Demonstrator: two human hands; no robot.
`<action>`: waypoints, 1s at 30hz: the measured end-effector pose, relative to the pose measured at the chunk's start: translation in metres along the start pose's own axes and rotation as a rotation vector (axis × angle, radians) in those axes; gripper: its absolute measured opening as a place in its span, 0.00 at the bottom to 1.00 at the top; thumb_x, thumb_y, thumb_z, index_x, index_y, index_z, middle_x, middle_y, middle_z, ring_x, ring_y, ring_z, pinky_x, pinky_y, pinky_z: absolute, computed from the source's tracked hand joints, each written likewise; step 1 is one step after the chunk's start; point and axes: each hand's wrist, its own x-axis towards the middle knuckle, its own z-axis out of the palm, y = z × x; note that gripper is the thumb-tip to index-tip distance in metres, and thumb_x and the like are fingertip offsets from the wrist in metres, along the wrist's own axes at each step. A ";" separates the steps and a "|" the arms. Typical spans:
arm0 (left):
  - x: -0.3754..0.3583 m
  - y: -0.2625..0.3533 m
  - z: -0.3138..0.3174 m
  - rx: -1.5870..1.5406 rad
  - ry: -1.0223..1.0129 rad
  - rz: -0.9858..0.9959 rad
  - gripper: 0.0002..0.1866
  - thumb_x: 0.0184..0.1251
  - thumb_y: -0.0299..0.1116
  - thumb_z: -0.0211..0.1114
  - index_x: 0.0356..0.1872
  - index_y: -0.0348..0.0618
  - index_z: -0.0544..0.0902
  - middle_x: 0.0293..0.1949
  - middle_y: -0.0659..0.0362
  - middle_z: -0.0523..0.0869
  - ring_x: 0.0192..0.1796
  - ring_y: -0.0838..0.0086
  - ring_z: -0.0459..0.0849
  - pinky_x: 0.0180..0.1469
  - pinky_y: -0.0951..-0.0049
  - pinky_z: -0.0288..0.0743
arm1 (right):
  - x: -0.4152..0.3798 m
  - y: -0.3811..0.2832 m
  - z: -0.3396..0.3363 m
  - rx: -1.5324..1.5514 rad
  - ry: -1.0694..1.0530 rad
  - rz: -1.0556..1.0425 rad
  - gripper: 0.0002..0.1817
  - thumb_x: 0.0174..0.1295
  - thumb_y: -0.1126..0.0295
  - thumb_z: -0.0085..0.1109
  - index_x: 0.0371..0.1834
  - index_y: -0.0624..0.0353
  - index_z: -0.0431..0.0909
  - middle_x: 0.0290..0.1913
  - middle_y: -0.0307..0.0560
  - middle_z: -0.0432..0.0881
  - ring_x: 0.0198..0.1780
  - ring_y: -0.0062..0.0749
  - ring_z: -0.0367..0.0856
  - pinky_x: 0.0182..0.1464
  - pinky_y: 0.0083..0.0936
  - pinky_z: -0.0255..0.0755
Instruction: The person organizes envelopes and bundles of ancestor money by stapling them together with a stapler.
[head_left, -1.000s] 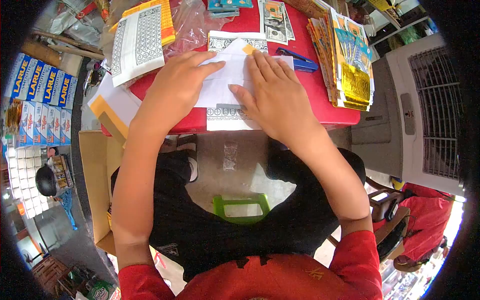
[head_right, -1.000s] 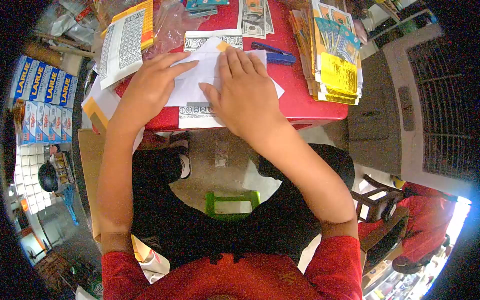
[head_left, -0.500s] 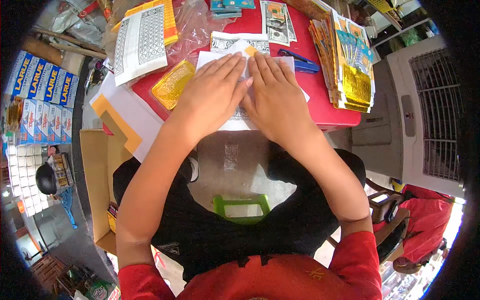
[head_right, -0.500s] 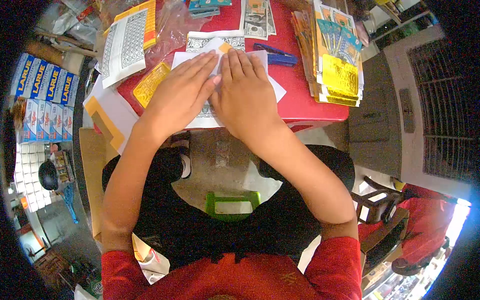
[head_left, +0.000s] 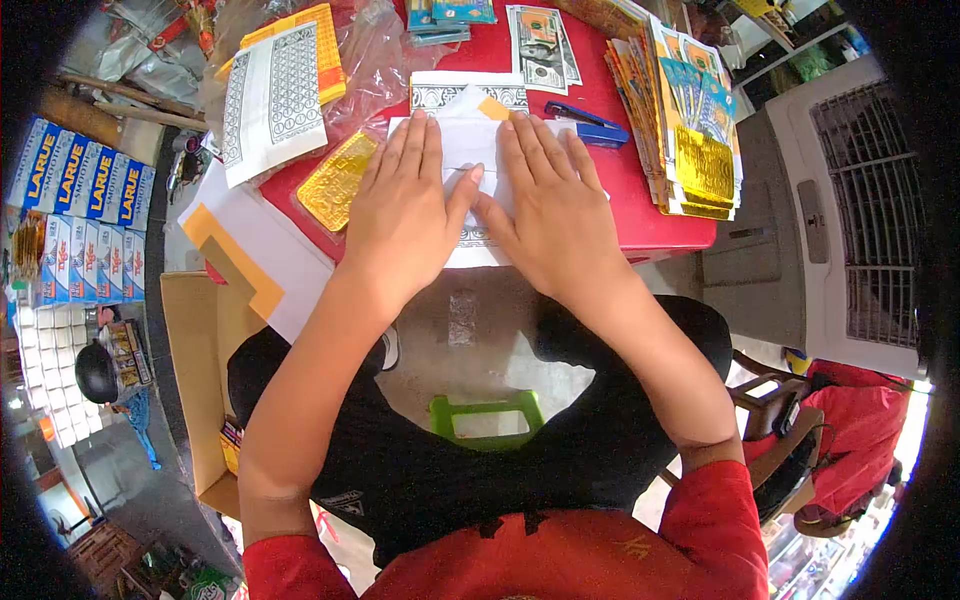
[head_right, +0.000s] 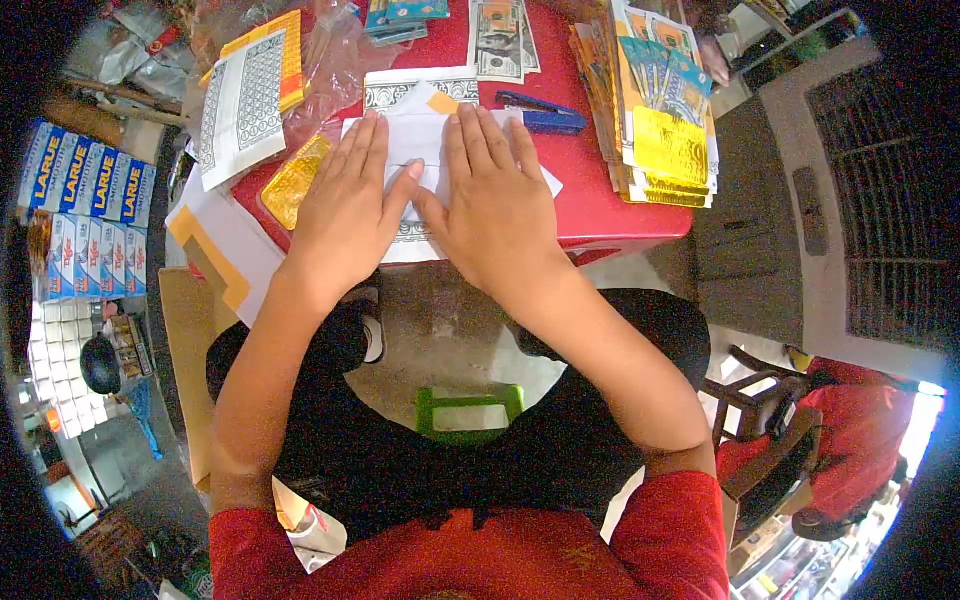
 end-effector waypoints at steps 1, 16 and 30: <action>0.000 0.000 0.000 0.000 -0.002 -0.004 0.35 0.82 0.49 0.46 0.73 0.25 0.63 0.75 0.36 0.64 0.77 0.47 0.63 0.79 0.55 0.53 | -0.001 0.000 0.000 -0.003 0.002 0.002 0.38 0.74 0.47 0.43 0.70 0.75 0.67 0.73 0.64 0.69 0.77 0.48 0.64 0.80 0.46 0.48; -0.001 0.001 0.003 0.043 -0.034 0.007 0.35 0.82 0.48 0.45 0.74 0.25 0.60 0.76 0.37 0.61 0.79 0.50 0.58 0.80 0.54 0.49 | 0.010 0.066 -0.029 0.236 -0.008 0.170 0.13 0.66 0.70 0.50 0.35 0.66 0.83 0.37 0.61 0.85 0.44 0.58 0.82 0.51 0.47 0.73; -0.002 0.001 0.004 0.063 -0.025 0.014 0.35 0.82 0.49 0.45 0.74 0.25 0.61 0.76 0.36 0.61 0.79 0.49 0.59 0.80 0.53 0.51 | 0.018 0.040 -0.023 0.050 0.336 0.010 0.25 0.66 0.62 0.56 0.61 0.69 0.74 0.60 0.64 0.79 0.62 0.55 0.76 0.64 0.48 0.67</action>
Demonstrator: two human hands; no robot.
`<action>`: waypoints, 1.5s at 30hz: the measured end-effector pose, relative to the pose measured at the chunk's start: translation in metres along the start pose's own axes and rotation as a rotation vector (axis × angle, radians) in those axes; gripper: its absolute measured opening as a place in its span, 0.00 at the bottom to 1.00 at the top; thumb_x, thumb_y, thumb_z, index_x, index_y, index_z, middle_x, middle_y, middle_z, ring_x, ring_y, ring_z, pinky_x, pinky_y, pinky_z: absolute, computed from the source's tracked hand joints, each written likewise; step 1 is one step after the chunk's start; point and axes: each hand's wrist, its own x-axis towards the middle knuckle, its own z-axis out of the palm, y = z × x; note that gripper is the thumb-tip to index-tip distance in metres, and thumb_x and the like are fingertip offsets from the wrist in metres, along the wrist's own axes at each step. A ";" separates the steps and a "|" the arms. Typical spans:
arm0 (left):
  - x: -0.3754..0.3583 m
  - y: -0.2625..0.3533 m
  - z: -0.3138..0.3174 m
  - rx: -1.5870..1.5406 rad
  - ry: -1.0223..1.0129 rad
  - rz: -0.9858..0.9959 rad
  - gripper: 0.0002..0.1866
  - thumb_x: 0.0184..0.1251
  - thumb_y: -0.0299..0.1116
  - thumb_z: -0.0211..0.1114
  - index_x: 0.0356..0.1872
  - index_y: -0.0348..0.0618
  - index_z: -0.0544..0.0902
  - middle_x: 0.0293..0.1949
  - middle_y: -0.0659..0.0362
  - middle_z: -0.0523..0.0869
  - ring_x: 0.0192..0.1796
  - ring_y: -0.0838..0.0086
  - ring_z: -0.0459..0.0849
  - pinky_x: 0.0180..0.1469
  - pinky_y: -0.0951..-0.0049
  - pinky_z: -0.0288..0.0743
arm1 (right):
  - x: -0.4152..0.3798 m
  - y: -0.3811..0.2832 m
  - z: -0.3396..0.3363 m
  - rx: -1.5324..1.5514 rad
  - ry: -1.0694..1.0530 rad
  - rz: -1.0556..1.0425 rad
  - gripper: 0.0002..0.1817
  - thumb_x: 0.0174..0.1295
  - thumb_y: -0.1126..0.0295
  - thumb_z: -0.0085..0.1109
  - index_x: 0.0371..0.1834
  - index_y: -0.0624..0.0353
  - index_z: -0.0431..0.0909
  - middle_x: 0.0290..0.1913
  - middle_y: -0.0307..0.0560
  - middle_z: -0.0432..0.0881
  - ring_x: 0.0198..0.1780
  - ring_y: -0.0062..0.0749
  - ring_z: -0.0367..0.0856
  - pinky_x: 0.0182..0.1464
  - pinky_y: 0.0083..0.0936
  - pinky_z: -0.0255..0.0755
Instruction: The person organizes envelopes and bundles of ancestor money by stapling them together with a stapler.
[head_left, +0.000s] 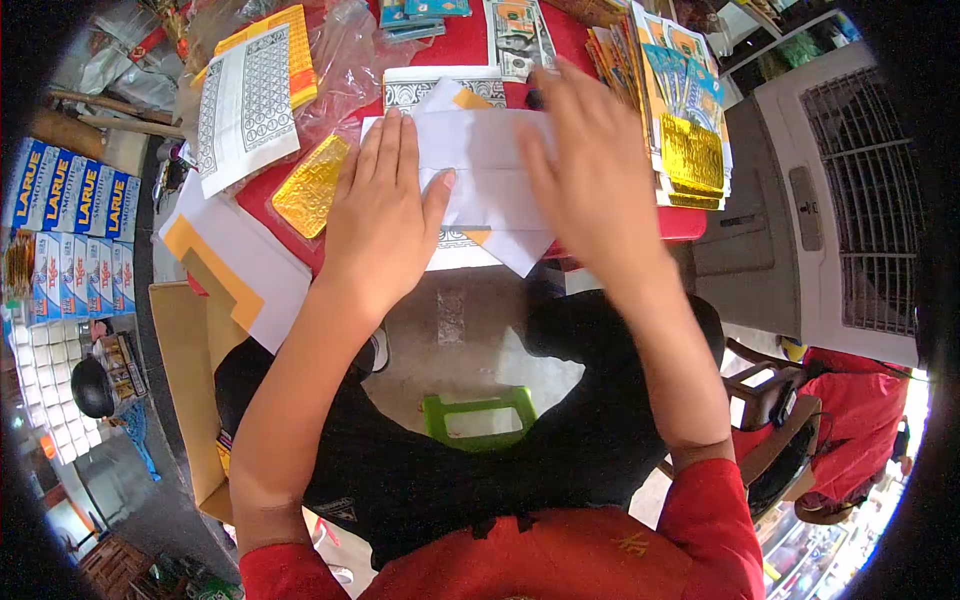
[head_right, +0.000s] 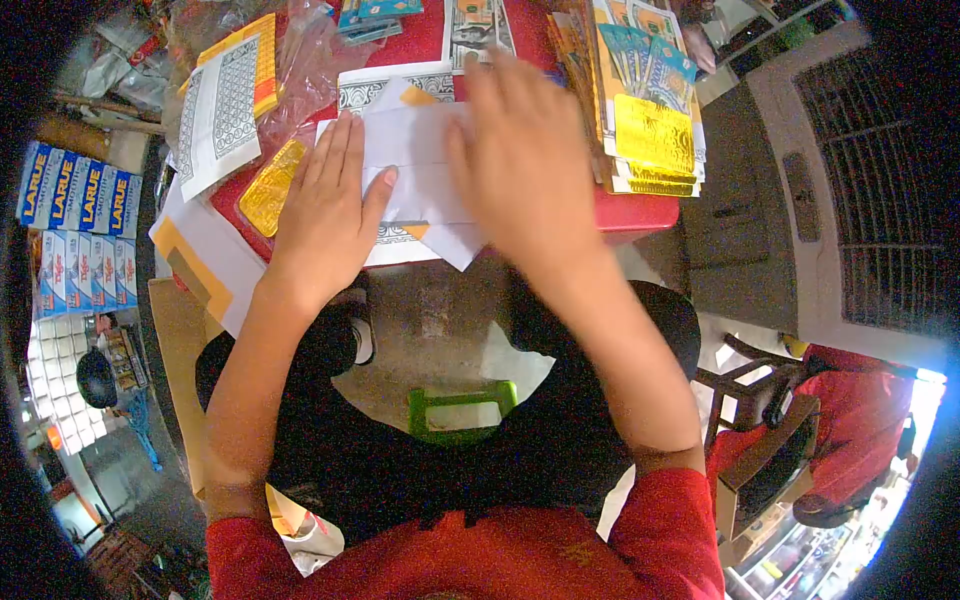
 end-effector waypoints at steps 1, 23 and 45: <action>0.000 0.000 0.001 0.019 0.017 -0.006 0.33 0.81 0.48 0.47 0.74 0.28 0.62 0.76 0.40 0.62 0.79 0.51 0.59 0.79 0.53 0.53 | -0.002 -0.015 -0.002 0.087 -0.090 0.028 0.26 0.70 0.61 0.55 0.65 0.67 0.73 0.68 0.64 0.74 0.68 0.56 0.72 0.70 0.45 0.62; 0.001 -0.002 0.002 0.042 0.083 -0.012 0.35 0.79 0.52 0.50 0.72 0.28 0.67 0.73 0.41 0.69 0.76 0.52 0.66 0.78 0.53 0.55 | -0.043 -0.011 0.027 0.037 -0.252 0.158 0.37 0.75 0.46 0.44 0.73 0.69 0.66 0.74 0.60 0.69 0.76 0.49 0.65 0.78 0.48 0.53; 0.003 -0.004 -0.007 0.112 0.078 -0.073 0.36 0.81 0.53 0.47 0.69 0.24 0.69 0.70 0.36 0.71 0.76 0.43 0.63 0.79 0.50 0.49 | -0.036 -0.004 0.011 -0.096 -0.331 0.141 0.36 0.76 0.44 0.38 0.70 0.68 0.71 0.71 0.59 0.74 0.73 0.52 0.71 0.78 0.55 0.46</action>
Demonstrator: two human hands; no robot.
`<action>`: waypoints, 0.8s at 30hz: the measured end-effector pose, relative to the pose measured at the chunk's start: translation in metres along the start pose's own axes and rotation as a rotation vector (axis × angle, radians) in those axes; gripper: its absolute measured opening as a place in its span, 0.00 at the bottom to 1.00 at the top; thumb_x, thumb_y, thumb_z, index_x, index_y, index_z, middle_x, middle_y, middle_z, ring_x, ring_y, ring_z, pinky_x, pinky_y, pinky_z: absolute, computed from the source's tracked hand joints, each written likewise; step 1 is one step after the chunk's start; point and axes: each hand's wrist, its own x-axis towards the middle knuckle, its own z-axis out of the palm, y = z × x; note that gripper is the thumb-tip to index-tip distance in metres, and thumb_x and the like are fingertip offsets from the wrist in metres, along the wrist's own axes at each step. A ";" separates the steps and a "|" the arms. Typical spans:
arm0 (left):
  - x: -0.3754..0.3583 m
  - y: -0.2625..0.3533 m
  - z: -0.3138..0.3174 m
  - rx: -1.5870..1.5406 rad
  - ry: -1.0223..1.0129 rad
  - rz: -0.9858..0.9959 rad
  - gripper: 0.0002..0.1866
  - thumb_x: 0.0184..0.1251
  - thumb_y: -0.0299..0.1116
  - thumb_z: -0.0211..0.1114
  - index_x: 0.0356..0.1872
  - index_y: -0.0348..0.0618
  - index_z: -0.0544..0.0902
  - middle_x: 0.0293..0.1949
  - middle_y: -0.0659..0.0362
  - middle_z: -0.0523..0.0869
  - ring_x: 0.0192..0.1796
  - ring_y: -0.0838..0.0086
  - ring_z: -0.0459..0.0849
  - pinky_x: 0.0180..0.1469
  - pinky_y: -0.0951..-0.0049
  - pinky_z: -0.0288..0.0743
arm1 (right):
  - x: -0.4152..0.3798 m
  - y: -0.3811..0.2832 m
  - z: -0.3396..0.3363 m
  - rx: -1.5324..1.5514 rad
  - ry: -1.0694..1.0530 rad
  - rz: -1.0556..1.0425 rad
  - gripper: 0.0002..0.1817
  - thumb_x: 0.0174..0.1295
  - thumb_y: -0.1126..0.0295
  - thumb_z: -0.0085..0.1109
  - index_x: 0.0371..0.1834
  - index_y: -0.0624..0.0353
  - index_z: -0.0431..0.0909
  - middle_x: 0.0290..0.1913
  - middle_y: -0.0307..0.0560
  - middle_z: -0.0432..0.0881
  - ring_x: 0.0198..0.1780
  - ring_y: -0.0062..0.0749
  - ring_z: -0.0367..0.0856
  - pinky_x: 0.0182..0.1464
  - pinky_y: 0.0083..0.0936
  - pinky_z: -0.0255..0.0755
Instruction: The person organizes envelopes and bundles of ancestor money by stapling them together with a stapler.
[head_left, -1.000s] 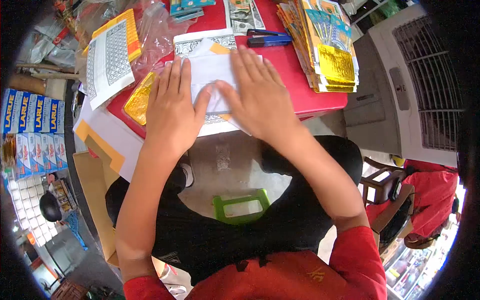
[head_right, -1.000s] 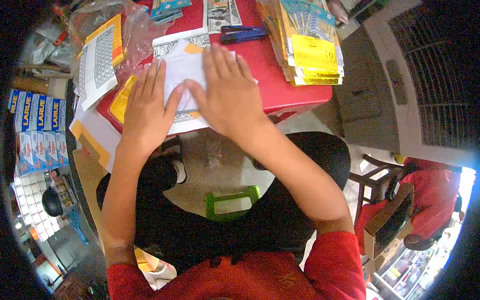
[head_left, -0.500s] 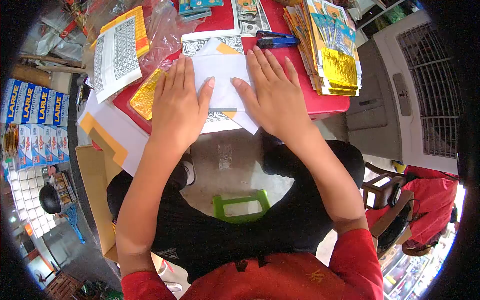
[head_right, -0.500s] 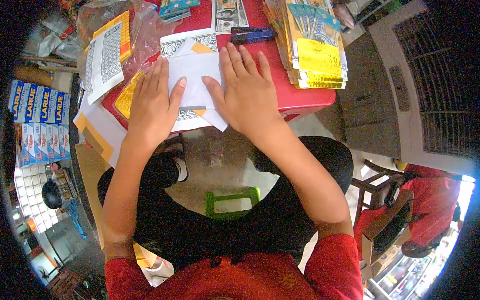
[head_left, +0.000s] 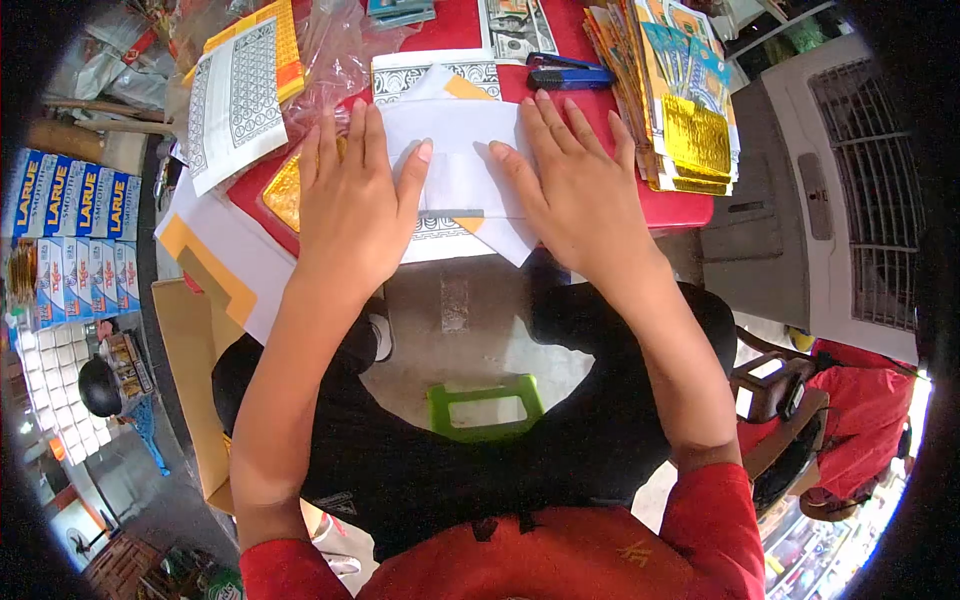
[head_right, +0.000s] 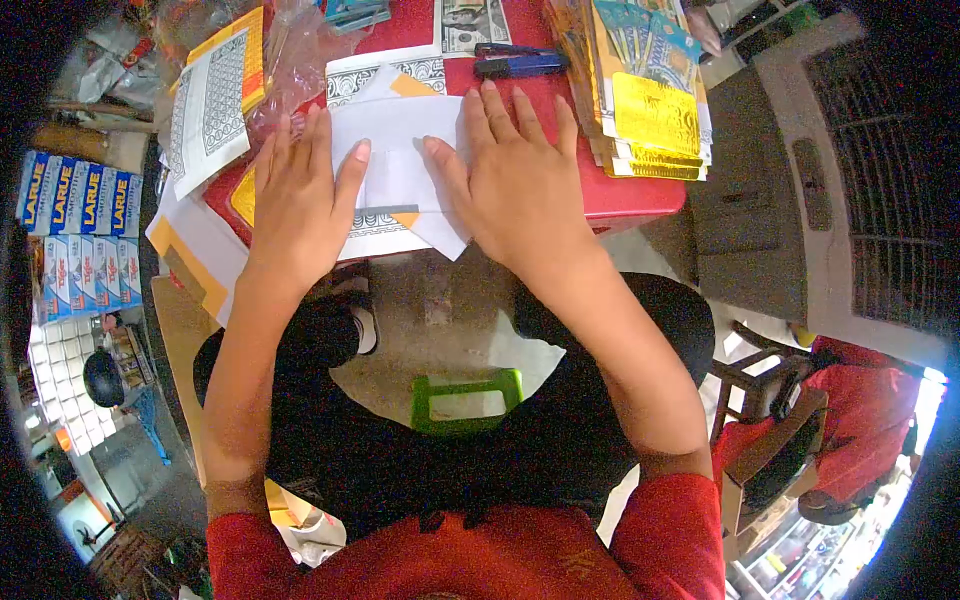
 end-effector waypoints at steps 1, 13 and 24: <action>0.000 -0.001 0.002 -0.012 0.008 0.004 0.36 0.81 0.53 0.47 0.68 0.23 0.69 0.70 0.36 0.71 0.76 0.42 0.62 0.79 0.49 0.48 | 0.000 0.001 0.000 -0.002 0.006 0.002 0.36 0.76 0.44 0.38 0.70 0.68 0.71 0.71 0.59 0.74 0.73 0.52 0.71 0.78 0.55 0.46; 0.000 -0.017 0.008 -0.073 0.045 0.024 0.32 0.82 0.49 0.46 0.67 0.25 0.72 0.69 0.37 0.73 0.78 0.45 0.60 0.78 0.47 0.48 | 0.042 -0.006 -0.011 0.262 0.209 -0.215 0.21 0.64 0.57 0.60 0.53 0.60 0.81 0.52 0.54 0.83 0.55 0.48 0.79 0.58 0.46 0.65; -0.002 -0.022 0.006 -0.133 0.040 0.021 0.33 0.82 0.51 0.45 0.70 0.29 0.70 0.73 0.40 0.69 0.80 0.47 0.56 0.79 0.47 0.45 | 0.083 -0.007 -0.004 0.406 -0.276 -0.024 0.22 0.58 0.53 0.68 0.46 0.60 0.85 0.36 0.49 0.86 0.43 0.39 0.84 0.55 0.37 0.66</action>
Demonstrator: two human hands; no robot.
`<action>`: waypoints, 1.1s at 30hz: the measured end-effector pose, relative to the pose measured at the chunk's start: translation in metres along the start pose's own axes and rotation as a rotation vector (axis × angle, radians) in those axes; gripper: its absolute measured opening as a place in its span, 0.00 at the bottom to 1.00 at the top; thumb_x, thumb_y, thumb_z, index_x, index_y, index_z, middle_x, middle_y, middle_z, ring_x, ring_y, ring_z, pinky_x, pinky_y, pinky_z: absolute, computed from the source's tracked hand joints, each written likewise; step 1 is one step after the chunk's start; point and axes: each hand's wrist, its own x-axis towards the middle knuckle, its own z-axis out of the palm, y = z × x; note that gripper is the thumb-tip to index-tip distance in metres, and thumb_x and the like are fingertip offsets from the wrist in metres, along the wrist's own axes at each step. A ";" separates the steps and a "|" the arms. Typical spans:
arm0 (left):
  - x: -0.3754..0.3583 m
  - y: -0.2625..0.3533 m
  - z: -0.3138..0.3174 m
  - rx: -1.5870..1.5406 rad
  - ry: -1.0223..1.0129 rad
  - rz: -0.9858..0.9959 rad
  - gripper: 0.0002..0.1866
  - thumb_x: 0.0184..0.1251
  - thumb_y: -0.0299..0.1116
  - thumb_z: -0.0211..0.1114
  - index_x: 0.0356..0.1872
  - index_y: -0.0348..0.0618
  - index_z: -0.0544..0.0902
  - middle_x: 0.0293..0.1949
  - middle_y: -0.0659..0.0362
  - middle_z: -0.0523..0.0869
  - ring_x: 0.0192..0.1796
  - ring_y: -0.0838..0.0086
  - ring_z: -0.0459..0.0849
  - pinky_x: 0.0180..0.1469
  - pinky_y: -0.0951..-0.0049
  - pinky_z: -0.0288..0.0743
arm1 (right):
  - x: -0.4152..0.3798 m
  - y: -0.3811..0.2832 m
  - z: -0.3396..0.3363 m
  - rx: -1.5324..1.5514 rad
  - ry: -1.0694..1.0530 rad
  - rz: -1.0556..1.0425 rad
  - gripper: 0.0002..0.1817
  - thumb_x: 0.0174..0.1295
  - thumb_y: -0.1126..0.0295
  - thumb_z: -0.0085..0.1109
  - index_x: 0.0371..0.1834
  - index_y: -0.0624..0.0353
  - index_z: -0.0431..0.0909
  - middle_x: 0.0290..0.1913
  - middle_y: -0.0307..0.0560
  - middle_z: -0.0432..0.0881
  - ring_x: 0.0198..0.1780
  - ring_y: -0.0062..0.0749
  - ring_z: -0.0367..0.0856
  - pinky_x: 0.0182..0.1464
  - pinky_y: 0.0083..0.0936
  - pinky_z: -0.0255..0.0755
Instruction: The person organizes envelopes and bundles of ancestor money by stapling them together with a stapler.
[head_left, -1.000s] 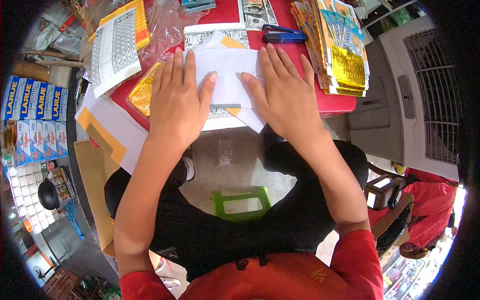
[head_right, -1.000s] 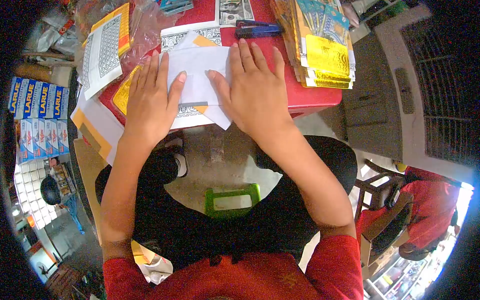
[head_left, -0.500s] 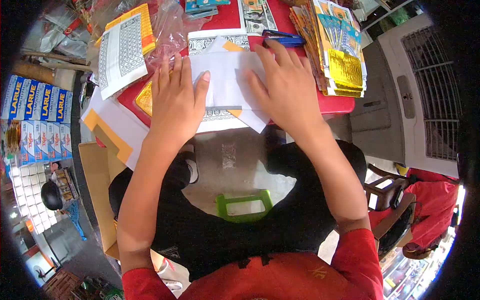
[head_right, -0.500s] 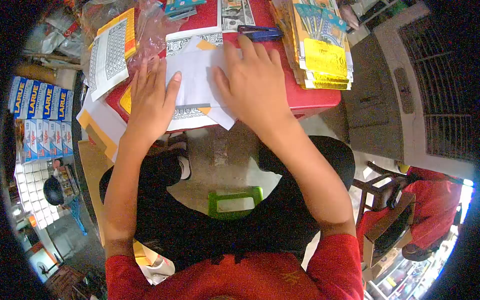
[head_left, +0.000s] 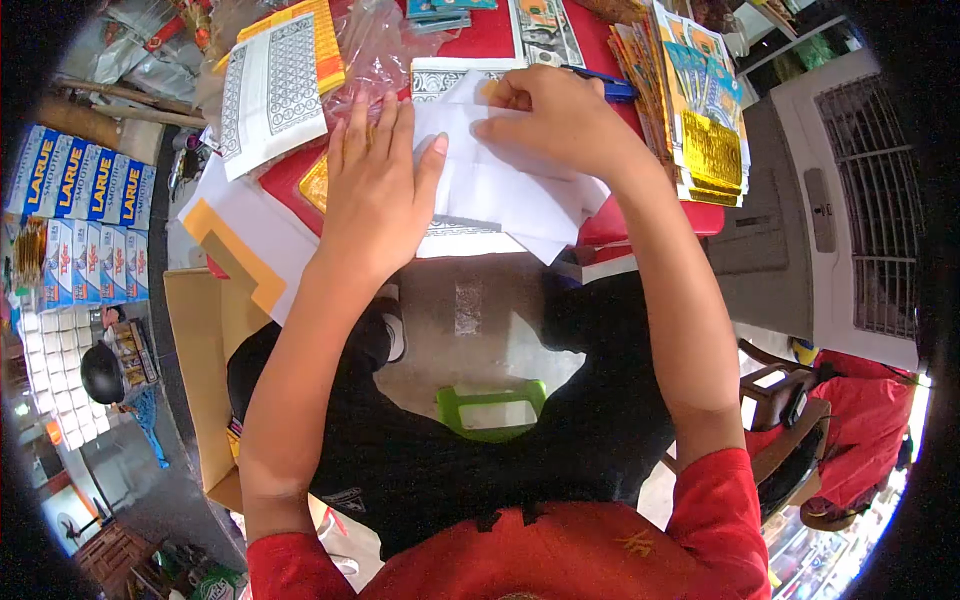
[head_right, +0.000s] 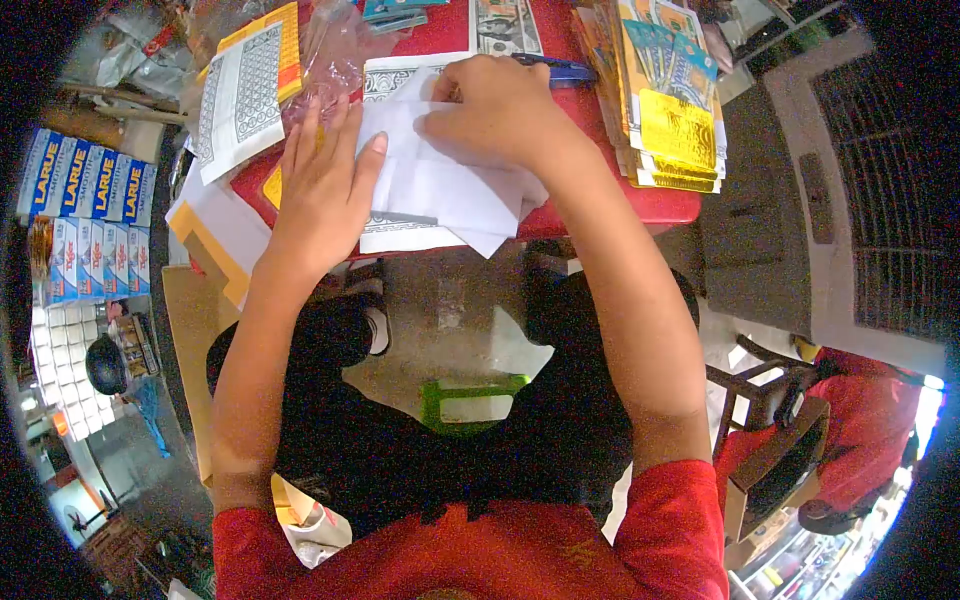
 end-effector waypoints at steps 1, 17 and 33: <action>0.001 -0.001 -0.001 -0.003 0.002 0.012 0.33 0.82 0.50 0.46 0.70 0.29 0.69 0.73 0.40 0.68 0.80 0.46 0.56 0.79 0.47 0.45 | 0.001 0.004 0.000 -0.001 -0.002 -0.005 0.22 0.58 0.53 0.68 0.46 0.60 0.85 0.36 0.49 0.86 0.43 0.39 0.84 0.55 0.37 0.66; 0.029 0.021 -0.025 -1.571 0.022 -0.581 0.38 0.72 0.42 0.67 0.75 0.33 0.60 0.69 0.47 0.69 0.71 0.61 0.70 0.75 0.63 0.60 | -0.033 0.013 -0.043 0.982 0.137 0.116 0.15 0.63 0.63 0.73 0.45 0.59 0.80 0.32 0.40 0.87 0.31 0.16 0.83 0.32 0.15 0.72; 0.035 0.044 -0.047 -1.816 -0.087 -0.471 0.33 0.74 0.60 0.60 0.63 0.40 0.76 0.53 0.58 0.81 0.51 0.75 0.78 0.57 0.70 0.70 | -0.034 0.011 -0.029 1.129 0.237 0.296 0.18 0.65 0.61 0.69 0.52 0.56 0.78 0.40 0.41 0.87 0.38 0.18 0.83 0.40 0.14 0.74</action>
